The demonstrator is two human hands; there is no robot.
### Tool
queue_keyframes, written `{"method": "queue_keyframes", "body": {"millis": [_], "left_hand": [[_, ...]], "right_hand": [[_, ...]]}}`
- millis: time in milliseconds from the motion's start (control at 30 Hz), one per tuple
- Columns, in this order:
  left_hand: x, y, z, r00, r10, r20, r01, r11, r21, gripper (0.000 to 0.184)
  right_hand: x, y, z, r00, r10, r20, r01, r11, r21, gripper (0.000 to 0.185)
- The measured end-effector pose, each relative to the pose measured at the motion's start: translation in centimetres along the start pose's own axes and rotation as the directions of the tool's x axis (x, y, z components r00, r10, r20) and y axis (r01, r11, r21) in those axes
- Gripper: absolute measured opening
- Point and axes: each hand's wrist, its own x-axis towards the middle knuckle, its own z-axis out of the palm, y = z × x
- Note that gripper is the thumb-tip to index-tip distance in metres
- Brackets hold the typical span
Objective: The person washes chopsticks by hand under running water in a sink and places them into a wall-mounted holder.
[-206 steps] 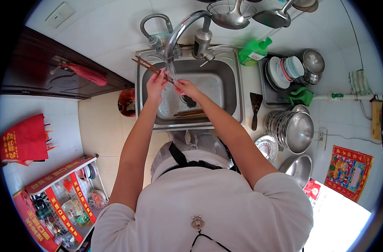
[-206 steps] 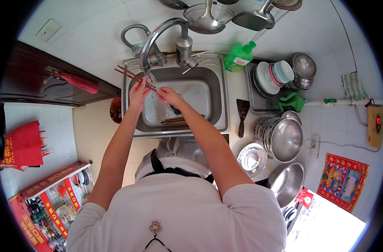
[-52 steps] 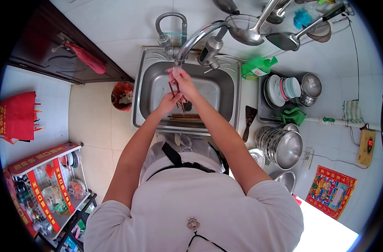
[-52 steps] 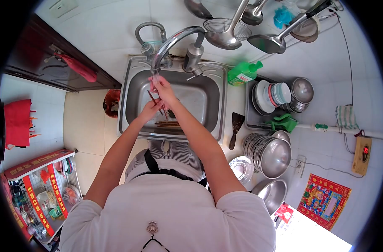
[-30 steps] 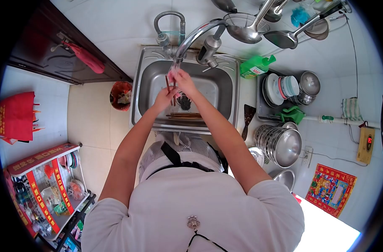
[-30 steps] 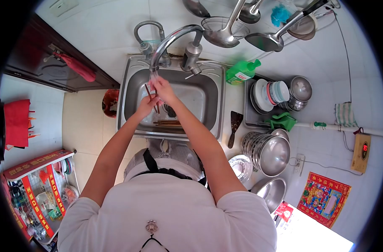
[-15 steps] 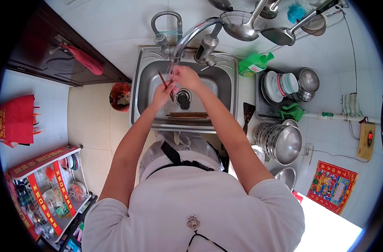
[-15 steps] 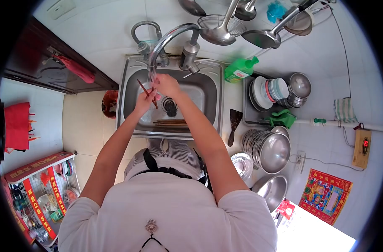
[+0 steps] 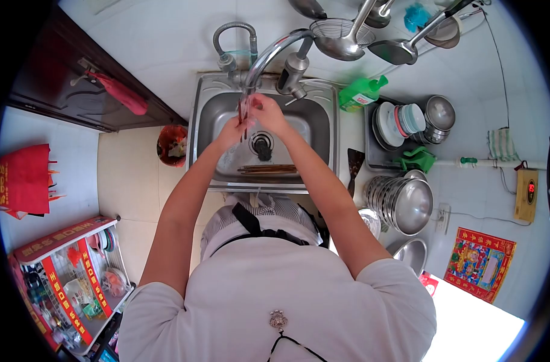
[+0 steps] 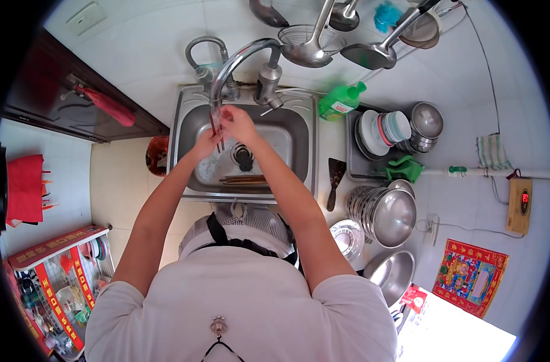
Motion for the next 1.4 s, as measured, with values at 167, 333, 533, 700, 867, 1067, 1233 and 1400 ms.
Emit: {"method": "queue_keyframes", "body": {"millis": [167,333,533,700,867,1067,1233,1400], "left_hand": [[1.0,2.0,-0.4,0.988,0.152,0.029,-0.154,0.984,0.092,0.018],[0.8,4.0,-0.1,0.983,0.112,0.147,-0.133,0.981,0.138,0.021],[1.2,-0.9,1.5,0.998,0.033,-0.052,-0.030,0.998,0.053,0.023],[-0.1,-0.5,2.6,0.946,0.236,-0.224,-0.252,0.967,-0.045,0.020],[-2.0,-2.3,-0.5,0.969,-0.158,-0.188,0.142,0.985,-0.095,0.034],[-4.1,-1.4,-1.3,0.986,-0.067,-0.149,0.042,0.985,-0.167,0.044],[-3.9,-1.3,-1.3,0.952,0.054,-0.300,-0.052,0.999,0.014,0.040],[-4.0,0.7,-0.9,0.972,0.042,-0.231,-0.026,0.997,0.071,0.037]], "right_hand": [[0.0,3.1,0.2,1.000,0.007,-0.015,-0.007,1.000,0.026,0.035],[-1.6,-1.1,0.8,0.995,0.086,-0.060,-0.061,0.940,0.335,0.061],[-2.2,-4.5,1.8,0.912,0.018,-0.411,-0.214,0.874,-0.437,0.047],[-1.5,-1.4,2.9,0.977,0.091,-0.195,-0.149,0.939,-0.311,0.033],[-1.0,2.1,2.6,0.951,0.246,0.187,-0.287,0.928,0.237,0.025],[-0.2,1.4,2.2,0.990,-0.008,0.139,0.070,0.894,-0.443,0.028],[0.3,-2.9,1.7,0.989,0.140,0.048,-0.086,0.808,-0.583,0.034],[0.4,-3.0,1.4,0.979,0.202,-0.020,-0.193,0.893,-0.407,0.038]]}}
